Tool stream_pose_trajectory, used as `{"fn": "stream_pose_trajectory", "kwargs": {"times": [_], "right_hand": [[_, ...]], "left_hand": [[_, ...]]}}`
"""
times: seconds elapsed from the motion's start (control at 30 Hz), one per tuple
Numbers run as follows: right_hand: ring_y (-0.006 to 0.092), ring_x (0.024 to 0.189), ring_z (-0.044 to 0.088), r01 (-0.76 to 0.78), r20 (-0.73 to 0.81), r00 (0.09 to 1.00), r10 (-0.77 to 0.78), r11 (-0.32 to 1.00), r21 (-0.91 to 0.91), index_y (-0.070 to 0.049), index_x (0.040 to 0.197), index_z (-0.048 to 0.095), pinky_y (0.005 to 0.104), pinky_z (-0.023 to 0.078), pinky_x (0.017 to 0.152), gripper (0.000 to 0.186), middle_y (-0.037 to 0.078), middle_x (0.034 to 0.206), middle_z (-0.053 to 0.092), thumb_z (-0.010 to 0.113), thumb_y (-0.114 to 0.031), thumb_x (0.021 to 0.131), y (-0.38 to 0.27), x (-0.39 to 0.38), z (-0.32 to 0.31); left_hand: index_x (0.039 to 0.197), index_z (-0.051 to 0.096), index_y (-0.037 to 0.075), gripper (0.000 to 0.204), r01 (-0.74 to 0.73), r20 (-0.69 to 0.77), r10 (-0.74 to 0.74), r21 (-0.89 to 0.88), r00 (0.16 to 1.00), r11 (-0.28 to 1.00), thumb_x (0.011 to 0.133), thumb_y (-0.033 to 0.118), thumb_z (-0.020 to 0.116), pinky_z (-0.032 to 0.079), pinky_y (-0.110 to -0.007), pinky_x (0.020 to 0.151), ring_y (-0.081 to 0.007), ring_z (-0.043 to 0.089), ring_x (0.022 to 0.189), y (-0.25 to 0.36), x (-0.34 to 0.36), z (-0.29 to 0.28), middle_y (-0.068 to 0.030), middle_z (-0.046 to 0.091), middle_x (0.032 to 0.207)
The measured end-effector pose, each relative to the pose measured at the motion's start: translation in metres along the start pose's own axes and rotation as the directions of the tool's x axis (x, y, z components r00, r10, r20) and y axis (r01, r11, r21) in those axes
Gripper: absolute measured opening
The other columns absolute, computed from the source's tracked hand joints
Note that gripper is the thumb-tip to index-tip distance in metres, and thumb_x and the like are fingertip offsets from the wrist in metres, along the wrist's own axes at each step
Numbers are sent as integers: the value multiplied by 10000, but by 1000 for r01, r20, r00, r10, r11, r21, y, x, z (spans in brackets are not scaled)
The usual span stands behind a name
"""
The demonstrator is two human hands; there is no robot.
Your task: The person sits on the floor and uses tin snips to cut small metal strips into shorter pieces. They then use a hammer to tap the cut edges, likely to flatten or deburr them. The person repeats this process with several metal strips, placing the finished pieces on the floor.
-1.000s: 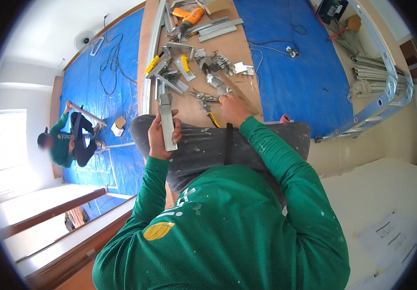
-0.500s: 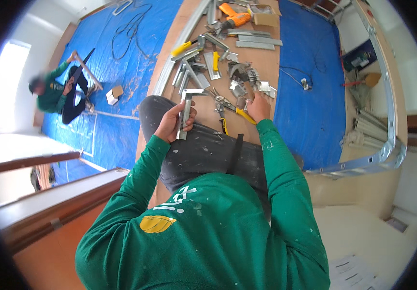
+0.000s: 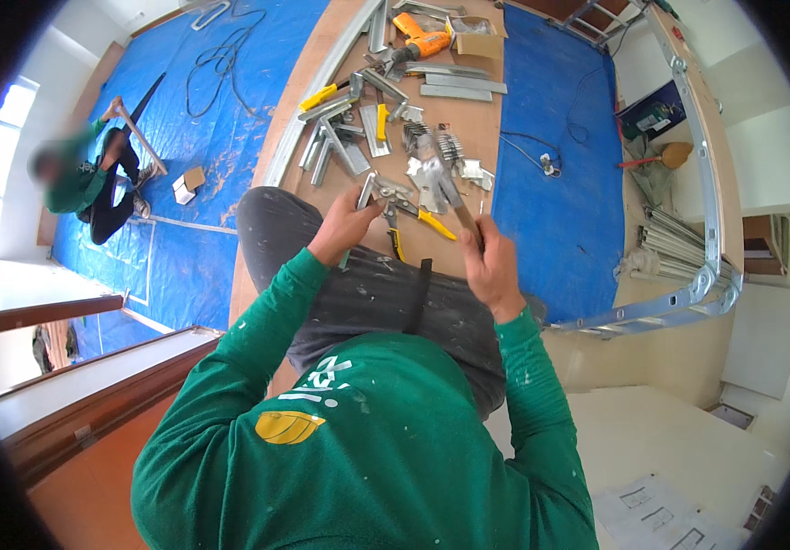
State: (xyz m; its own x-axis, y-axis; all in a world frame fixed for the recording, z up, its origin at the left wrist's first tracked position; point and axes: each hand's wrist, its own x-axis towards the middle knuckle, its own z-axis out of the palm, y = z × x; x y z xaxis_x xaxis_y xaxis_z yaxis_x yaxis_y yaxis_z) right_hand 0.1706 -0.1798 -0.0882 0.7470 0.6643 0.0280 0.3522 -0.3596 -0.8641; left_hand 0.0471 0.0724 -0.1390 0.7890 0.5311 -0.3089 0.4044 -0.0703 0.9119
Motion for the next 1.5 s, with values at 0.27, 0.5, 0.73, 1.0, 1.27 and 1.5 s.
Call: {"fn": "stream_pose_trajectory", "kwargs": {"times": [0.27,0.5,0.73,1.0,1.27,1.5], "right_hand": [[239,570,468,86,-91,992,-92,994,-71,-12,1000,589,406,362,552,456,125,647,459,515,-446,1118,3,-41,2],[338,599,520,-20,-41,999,16,995,-96,-14,965,577,444,382,567,459,170,684,517,512,-444,1111,10,-34,7],[183,632,531,373,-289,900,-326,920,124,-14,1033,632,386,409,578,335,80,717,550,575,-340,1083,-45,-47,-8],[456,631,588,-26,-102,995,19,997,-75,6,939,557,495,400,562,405,238,694,576,500,-350,1126,-31,-45,24],[255,698,562,406,-267,893,-361,903,138,8,1123,638,378,447,635,326,153,816,609,555,-305,1096,-74,-49,5],[416,667,643,46,-109,993,-48,999,-22,-7,995,591,470,434,582,351,197,702,610,504,-324,1118,-53,-43,27]], "left_hand": [[1061,658,-55,403,-70,-43,93,373,995,925,842,255,791,568,-524,856,-486,712,984,45,14,36,-312,731,999],[1036,652,-55,313,-90,-9,97,302,995,949,829,163,742,569,-533,864,-507,704,984,24,18,49,-323,725,988],[994,653,-48,250,-26,-55,48,346,997,938,803,113,659,559,-539,859,-517,695,971,28,22,40,-327,721,983],[1002,679,-65,278,-91,-64,118,329,991,940,806,131,666,557,-537,856,-518,700,938,2,33,26,-338,714,945],[1021,694,-70,305,-115,-91,145,274,985,955,802,142,668,553,-539,837,-523,695,941,10,24,14,-340,715,939],[1033,692,-60,313,-150,-119,201,342,972,928,807,156,681,555,-545,870,-531,684,977,0,38,4,-336,719,963]]}}
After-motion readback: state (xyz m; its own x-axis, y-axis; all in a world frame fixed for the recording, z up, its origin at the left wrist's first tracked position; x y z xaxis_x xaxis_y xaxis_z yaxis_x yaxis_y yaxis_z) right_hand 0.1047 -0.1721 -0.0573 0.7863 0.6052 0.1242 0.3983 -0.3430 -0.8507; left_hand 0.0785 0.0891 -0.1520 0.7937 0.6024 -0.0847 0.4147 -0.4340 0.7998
